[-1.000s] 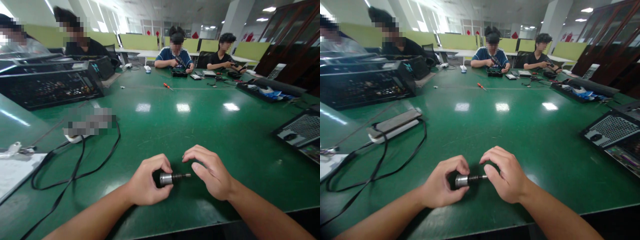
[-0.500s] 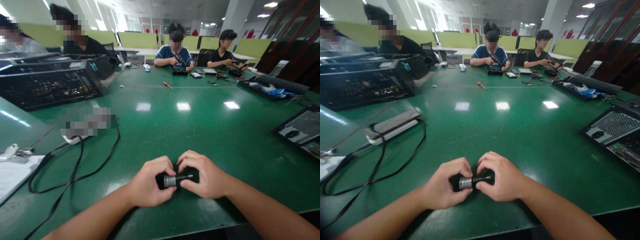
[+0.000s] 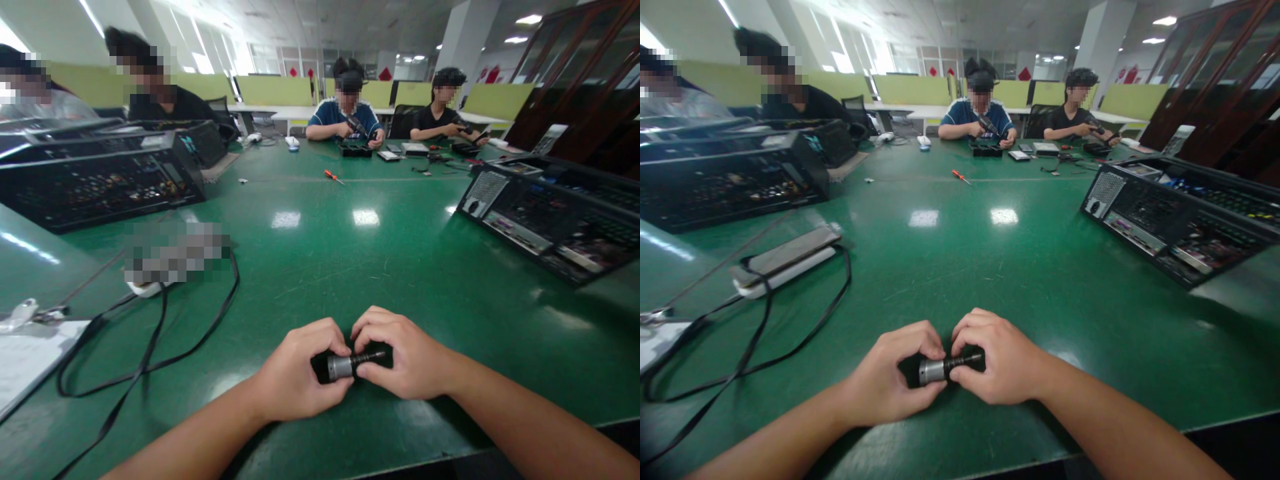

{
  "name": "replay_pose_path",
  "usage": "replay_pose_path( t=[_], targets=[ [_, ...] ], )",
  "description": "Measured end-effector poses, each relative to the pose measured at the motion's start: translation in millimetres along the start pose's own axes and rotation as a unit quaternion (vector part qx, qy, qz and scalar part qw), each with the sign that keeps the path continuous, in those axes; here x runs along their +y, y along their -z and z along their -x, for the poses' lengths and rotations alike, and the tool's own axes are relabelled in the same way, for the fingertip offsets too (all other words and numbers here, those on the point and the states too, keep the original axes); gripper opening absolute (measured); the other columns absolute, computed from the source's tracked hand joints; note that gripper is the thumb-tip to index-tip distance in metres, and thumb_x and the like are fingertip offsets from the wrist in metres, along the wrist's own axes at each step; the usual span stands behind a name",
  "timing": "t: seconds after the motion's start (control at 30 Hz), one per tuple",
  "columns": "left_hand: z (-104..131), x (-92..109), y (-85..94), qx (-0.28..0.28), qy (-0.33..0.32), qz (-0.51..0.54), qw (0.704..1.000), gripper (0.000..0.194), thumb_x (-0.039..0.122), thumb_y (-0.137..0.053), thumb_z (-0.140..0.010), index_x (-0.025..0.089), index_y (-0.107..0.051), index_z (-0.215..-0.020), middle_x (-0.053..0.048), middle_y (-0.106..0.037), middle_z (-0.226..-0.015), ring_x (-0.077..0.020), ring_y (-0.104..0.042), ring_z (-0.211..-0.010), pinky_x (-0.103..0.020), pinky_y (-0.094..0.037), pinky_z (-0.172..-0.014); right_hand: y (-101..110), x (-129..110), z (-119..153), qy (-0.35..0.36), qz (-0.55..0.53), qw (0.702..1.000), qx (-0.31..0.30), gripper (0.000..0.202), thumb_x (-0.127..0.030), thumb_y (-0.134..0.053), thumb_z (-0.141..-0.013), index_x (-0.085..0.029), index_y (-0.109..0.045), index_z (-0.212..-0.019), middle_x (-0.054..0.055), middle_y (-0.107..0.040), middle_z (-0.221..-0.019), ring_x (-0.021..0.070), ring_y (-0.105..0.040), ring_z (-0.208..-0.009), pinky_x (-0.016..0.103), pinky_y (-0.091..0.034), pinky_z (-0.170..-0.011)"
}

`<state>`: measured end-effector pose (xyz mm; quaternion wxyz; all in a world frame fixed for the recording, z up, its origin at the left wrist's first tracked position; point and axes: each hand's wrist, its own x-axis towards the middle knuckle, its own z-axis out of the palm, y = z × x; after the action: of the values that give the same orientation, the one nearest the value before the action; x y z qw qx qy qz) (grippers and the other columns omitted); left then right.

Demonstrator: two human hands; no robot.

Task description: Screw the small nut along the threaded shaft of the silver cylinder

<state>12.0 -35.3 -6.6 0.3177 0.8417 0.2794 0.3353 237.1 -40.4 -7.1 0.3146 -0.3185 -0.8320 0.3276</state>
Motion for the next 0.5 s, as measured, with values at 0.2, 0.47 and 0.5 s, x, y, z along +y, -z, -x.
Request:
replay_pose_path(
  t=[0.2, 0.47, 0.5],
  targets=[
    [0.9, -0.8, -0.2, 0.006, 0.012, 0.001, 1.0, 0.02, 0.015, -0.073, -0.074, 0.024, -0.064, -0.09, -0.004, -0.07, -0.084, -0.0183, -0.067, -0.076, -0.03, -0.052, -0.069, 0.3, 1.1, 0.5, 0.003, 0.002, 1.0, 0.003, 0.015, -0.016, -0.075, -0.076, -0.021, -0.065, -0.086, 0.005, -0.069, -0.097, 0.0207, -0.063, -0.092, 0.037, -0.049, -0.086],
    [1.1, -1.5, 0.3, 0.008, -0.008, 0.006, 1.0, 0.021, 0.013, -0.072, -0.075, 0.022, -0.063, -0.091, -0.004, -0.069, -0.084, -0.0172, -0.067, -0.075, -0.028, -0.052, -0.068, 0.8, 1.6, 0.5, 0.004, 0.007, 1.0, 0.002, 0.015, -0.017, -0.075, -0.076, -0.02, -0.065, -0.086, 0.005, -0.069, -0.097, 0.0204, -0.062, -0.091, 0.036, -0.049, -0.085],
    [1.0, -1.3, 0.4, 0.008, -0.01, 0.004, 1.0, 0.022, 0.013, -0.073, -0.075, 0.022, -0.063, -0.091, -0.004, -0.069, -0.084, -0.0171, -0.067, -0.075, -0.028, -0.052, -0.068, 1.0, 1.8, 0.5, 0.005, 0.006, 1.0, 0.003, 0.015, -0.017, -0.075, -0.077, -0.02, -0.065, -0.086, 0.005, -0.069, -0.098, 0.0204, -0.062, -0.092, 0.036, -0.048, -0.086]
  ],
)
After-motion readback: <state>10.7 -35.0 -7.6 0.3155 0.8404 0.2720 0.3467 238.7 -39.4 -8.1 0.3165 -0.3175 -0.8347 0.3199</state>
